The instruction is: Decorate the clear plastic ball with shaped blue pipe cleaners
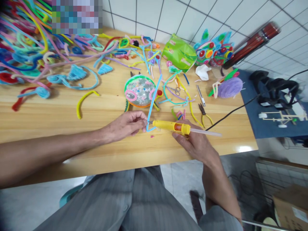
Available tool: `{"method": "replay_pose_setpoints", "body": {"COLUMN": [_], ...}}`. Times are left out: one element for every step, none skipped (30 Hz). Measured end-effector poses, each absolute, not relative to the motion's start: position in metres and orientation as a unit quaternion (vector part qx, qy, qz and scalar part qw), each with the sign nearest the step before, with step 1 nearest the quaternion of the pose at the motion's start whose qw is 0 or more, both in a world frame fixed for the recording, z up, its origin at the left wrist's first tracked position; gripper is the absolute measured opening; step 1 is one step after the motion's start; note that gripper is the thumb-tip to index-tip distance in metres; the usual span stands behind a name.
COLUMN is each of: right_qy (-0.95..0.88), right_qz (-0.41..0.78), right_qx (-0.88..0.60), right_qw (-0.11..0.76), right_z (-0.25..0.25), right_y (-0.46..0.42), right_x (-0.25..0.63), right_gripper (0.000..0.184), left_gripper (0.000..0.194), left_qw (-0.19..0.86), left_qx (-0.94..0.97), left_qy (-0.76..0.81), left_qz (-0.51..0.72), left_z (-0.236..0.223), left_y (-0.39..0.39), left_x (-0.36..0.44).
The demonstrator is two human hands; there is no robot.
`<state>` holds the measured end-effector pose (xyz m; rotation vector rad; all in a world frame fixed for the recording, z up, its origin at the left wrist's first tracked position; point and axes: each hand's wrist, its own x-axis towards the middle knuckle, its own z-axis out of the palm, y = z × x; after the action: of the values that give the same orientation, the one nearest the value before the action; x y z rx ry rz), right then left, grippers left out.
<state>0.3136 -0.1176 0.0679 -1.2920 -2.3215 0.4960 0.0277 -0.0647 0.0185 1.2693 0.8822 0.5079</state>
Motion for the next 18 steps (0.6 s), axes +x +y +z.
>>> {"method": "replay_pose_setpoints", "body": {"right_qy": [-0.837, -0.836, -0.836, -0.836, -0.835, -0.833, -0.831, -0.829, -0.827, -0.826, -0.826, -0.826, -0.826, -0.826, -0.826, -0.827, -0.829, -0.831], "right_qz": [0.181, 0.184, 0.186, 0.189, 0.192, 0.194, 0.196, 0.198, 0.199, 0.2, 0.201, 0.201, 0.2, 0.2, 0.198, 0.196, 0.193, 0.191], "right_qx": [-0.468, -0.468, -0.468, -0.468, -0.469, -0.472, -0.475, -0.477, -0.48, -0.481, -0.482, -0.482, -0.483, -0.484, -0.485, -0.484, -0.482, -0.48], "right_qw": [0.219, 0.219, 0.218, 0.217, 0.216, 0.214, 0.214, 0.214, 0.215, 0.214, 0.214, 0.213, 0.211, 0.21, 0.209, 0.208, 0.207, 0.206], "right_z": [0.0682, 0.0684, 0.0687, 0.0688, 0.0688, 0.0687, 0.0686, 0.0684, 0.0682, 0.0681, 0.0681, 0.0683, 0.0685, 0.0688, 0.0691, 0.0693, 0.0695, 0.0695], "right_y": [-0.1177, -0.1177, -0.1178, -0.1179, -0.118, -0.1181, -0.1183, -0.1185, -0.1187, -0.1188, -0.1189, -0.1189, -0.1189, -0.1188, -0.1186, -0.1184, -0.1182, -0.118], "right_x": [0.3135, 0.3135, 0.3134, 0.3133, 0.3133, 0.3134, 0.3135, 0.3136, 0.3137, 0.3136, 0.3135, 0.3132, 0.3129, 0.3125, 0.3121, 0.3118, 0.3116, 0.3115], "right_gripper": [0.012, 0.012, 0.012, 0.012, 0.012, 0.013, 0.014, 0.015, 0.016, 0.017, 0.018, 0.018, 0.019, 0.02, 0.02, 0.02, 0.02, 0.02], "left_gripper": [0.011, 0.011, 0.011, 0.011, 0.011, 0.011, 0.011, 0.011, 0.011, 0.011, 0.011, 0.011, 0.011, 0.011, 0.011, 0.011, 0.011, 0.011], "left_qw": [0.687, 0.687, 0.686, 0.685, 0.684, 0.683, 0.681, 0.679, 0.677, 0.674, 0.671, 0.669, 0.668, 0.667, 0.667, 0.667, 0.666, 0.666], "left_qx": [0.567, 0.568, 0.57, 0.571, 0.573, 0.575, 0.577, 0.579, 0.581, 0.582, 0.584, 0.585, 0.586, 0.587, 0.587, 0.588, 0.589, 0.589], "left_qy": [0.393, 0.392, 0.392, 0.391, 0.391, 0.39, 0.39, 0.391, 0.393, 0.395, 0.397, 0.398, 0.399, 0.399, 0.399, 0.399, 0.398, 0.398], "left_qz": [0.227, 0.227, 0.227, 0.227, 0.226, 0.226, 0.225, 0.225, 0.225, 0.225, 0.226, 0.226, 0.226, 0.226, 0.226, 0.225, 0.225, 0.225], "left_z": [0.0179, 0.0173, 0.0168, 0.0164, 0.0159, 0.0154, 0.015, 0.0146, 0.0142, 0.014, 0.0139, 0.0139, 0.0138, 0.0137, 0.0135, 0.0133, 0.013, 0.0128], "left_y": [-0.0647, -0.0646, -0.0645, -0.0644, -0.0642, -0.0641, -0.0639, -0.0638, -0.0637, -0.0635, -0.0635, -0.0634, -0.0633, -0.0633, -0.0632, -0.0631, -0.063, -0.0628], "left_x": [0.0276, 0.0274, 0.0273, 0.0272, 0.0271, 0.027, 0.027, 0.027, 0.0271, 0.0272, 0.0272, 0.0272, 0.0272, 0.0271, 0.027, 0.0269, 0.0268, 0.0269]}}
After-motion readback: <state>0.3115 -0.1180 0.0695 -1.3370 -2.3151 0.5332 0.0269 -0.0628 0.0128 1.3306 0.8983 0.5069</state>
